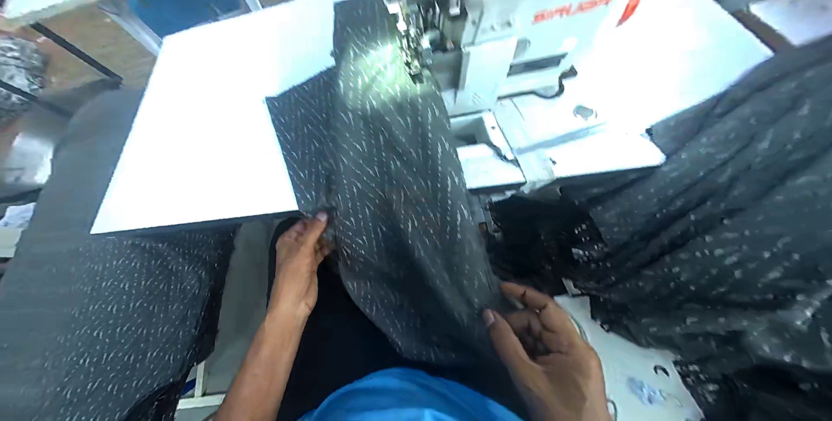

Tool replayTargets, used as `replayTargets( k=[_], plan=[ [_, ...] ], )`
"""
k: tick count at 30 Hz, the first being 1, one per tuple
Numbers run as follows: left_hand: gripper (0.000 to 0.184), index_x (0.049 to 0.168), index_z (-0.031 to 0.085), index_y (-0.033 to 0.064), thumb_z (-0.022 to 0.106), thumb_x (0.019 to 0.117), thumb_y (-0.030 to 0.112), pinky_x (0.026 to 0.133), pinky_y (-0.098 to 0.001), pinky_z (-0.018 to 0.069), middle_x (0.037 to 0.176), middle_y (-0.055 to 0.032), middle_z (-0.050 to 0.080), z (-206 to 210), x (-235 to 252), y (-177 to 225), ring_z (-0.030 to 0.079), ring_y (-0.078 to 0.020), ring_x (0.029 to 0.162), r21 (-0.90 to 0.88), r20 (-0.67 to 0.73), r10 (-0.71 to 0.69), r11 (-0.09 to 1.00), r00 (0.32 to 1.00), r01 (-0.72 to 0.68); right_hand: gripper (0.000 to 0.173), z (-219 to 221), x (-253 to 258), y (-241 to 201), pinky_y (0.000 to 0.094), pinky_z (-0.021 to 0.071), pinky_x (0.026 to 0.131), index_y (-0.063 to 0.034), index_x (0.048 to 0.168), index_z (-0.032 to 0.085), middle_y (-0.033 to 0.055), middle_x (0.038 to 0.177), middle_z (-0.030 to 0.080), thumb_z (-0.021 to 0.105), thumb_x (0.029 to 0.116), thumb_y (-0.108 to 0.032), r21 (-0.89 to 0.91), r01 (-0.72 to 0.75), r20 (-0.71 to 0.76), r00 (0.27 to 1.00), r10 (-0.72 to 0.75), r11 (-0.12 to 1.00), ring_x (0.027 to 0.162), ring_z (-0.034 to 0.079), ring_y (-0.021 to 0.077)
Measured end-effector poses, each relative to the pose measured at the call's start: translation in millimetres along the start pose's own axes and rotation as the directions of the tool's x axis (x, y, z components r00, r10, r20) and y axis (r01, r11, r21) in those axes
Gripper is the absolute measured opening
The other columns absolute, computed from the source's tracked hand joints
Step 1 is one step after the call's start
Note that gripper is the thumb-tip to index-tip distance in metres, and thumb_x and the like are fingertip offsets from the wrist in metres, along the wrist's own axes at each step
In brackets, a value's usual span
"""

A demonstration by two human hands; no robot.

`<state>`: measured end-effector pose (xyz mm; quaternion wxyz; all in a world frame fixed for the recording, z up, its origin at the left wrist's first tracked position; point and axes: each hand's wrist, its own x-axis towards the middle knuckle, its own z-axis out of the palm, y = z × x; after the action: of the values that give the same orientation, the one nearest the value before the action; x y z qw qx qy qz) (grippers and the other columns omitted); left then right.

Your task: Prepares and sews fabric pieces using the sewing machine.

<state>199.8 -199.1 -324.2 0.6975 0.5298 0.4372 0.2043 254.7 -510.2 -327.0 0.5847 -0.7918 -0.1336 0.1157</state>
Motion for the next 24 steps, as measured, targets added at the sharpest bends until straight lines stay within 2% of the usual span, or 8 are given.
replayTargets(
  k=[2, 5, 7, 9, 13, 17, 21, 24],
  plan=[
    [0.016, 0.094, 0.070, -0.0037, 0.068, 0.0981, 0.011, 0.073, -0.0396, 0.0626, 0.086, -0.0154, 0.072, -14, -6, 14, 0.071, -0.0228, 0.075, 0.082, 0.019, 0.105, 0.991, 0.994, -0.107, 0.045, -3, 3, -6, 0.0256, 0.0520, 0.048, 0.0024, 0.131, 0.059, -0.0041, 0.072, 0.066, 0.072, 0.0895, -0.008, 0.010, -0.067, 0.088, 0.994, 0.066, 0.998, 0.054, 0.059, 0.0061],
    [0.009, 0.093, 0.070, 0.0085, 0.065, 0.0954, 0.015, 0.070, -0.0335, 0.0606, 0.085, -0.0024, 0.071, -48, -1, 64, 0.068, -0.0130, 0.076, 0.173, 0.007, 0.334, 0.928, 0.943, -0.330, 0.043, -7, 5, -18, 0.0266, 0.0530, 0.052, 0.0036, 0.131, 0.057, -0.0032, 0.073, 0.066, 0.070, 0.0900, -0.003, 0.084, -0.114, 0.188, 0.977, 0.096, 0.990, 0.057, 0.059, 0.0063],
    [0.009, 0.096, 0.064, 0.0173, 0.056, 0.0982, 0.016, 0.067, -0.0299, 0.0605, 0.085, 0.0051, 0.069, -65, 14, 97, 0.067, -0.0077, 0.074, 0.162, -0.021, 0.383, 0.913, 0.924, -0.375, 0.042, -3, 6, -17, 0.0261, 0.0518, 0.052, 0.0046, 0.130, 0.057, -0.0029, 0.072, 0.065, 0.069, 0.0901, -0.003, 0.083, -0.138, 0.206, 0.971, 0.118, 0.987, 0.057, 0.058, 0.0058],
    [0.009, 0.099, 0.059, 0.0176, 0.050, 0.1020, 0.018, 0.065, -0.0300, 0.0604, 0.087, 0.0048, 0.068, -70, 29, 119, 0.068, -0.0079, 0.075, 0.167, -0.041, 0.370, 0.919, 0.928, -0.358, 0.042, 5, 5, -10, 0.0260, 0.0505, 0.052, 0.0063, 0.131, 0.057, -0.0019, 0.072, 0.063, 0.068, 0.0906, -0.003, 0.077, -0.167, 0.207, 0.967, 0.148, 0.983, 0.056, 0.056, 0.0061],
    [0.013, 0.096, 0.064, 0.0213, 0.053, 0.1026, 0.022, 0.069, -0.0249, 0.0590, 0.083, 0.0095, 0.069, -73, 55, 154, 0.067, -0.0030, 0.076, 0.188, -0.071, 0.488, 0.863, 0.870, -0.469, 0.039, 12, 4, -12, 0.0264, 0.0528, 0.054, 0.0042, 0.130, 0.061, -0.0013, 0.074, 0.067, 0.067, 0.0923, -0.003, 0.122, -0.172, 0.242, 0.960, 0.138, 0.978, 0.058, 0.059, 0.0067],
    [0.017, 0.085, 0.062, 0.0221, 0.062, 0.1007, 0.018, 0.042, -0.0130, 0.0382, 0.065, 0.0104, 0.058, -54, 73, 163, 0.045, 0.0022, 0.046, 0.219, -0.004, 0.528, 0.829, 0.849, -0.515, 0.032, 16, -2, -11, 0.0263, 0.0549, 0.057, 0.0065, 0.124, 0.062, 0.0002, 0.075, 0.068, 0.067, 0.0938, -0.003, 0.125, -0.146, 0.235, 0.965, 0.114, 0.981, 0.060, 0.061, 0.0062],
    [0.009, 0.092, 0.066, 0.0192, 0.062, 0.0983, 0.014, 0.064, -0.0208, 0.0567, 0.083, 0.0073, 0.069, -53, 77, 151, 0.065, -0.0030, 0.070, 0.253, 0.034, 0.542, 0.808, 0.840, -0.532, 0.029, 9, -7, -6, 0.0255, 0.0543, 0.056, 0.0065, 0.121, 0.060, 0.0009, 0.077, 0.067, 0.067, 0.0945, -0.004, 0.137, -0.099, 0.176, 0.982, 0.075, 0.986, 0.061, 0.061, 0.0061],
    [0.009, 0.098, 0.063, 0.0178, 0.055, 0.1013, 0.016, 0.075, -0.0291, 0.0611, 0.092, 0.0039, 0.071, -60, 70, 135, 0.070, -0.0079, 0.084, 0.095, -0.018, 0.446, 0.892, 0.895, -0.443, 0.031, 4, -9, -2, 0.0255, 0.0546, 0.057, 0.0046, 0.120, 0.058, 0.0005, 0.080, 0.066, 0.069, 0.0927, -0.004, 0.178, -0.047, 0.144, 0.989, 0.021, 0.983, 0.063, 0.061, 0.0057]
  ],
)
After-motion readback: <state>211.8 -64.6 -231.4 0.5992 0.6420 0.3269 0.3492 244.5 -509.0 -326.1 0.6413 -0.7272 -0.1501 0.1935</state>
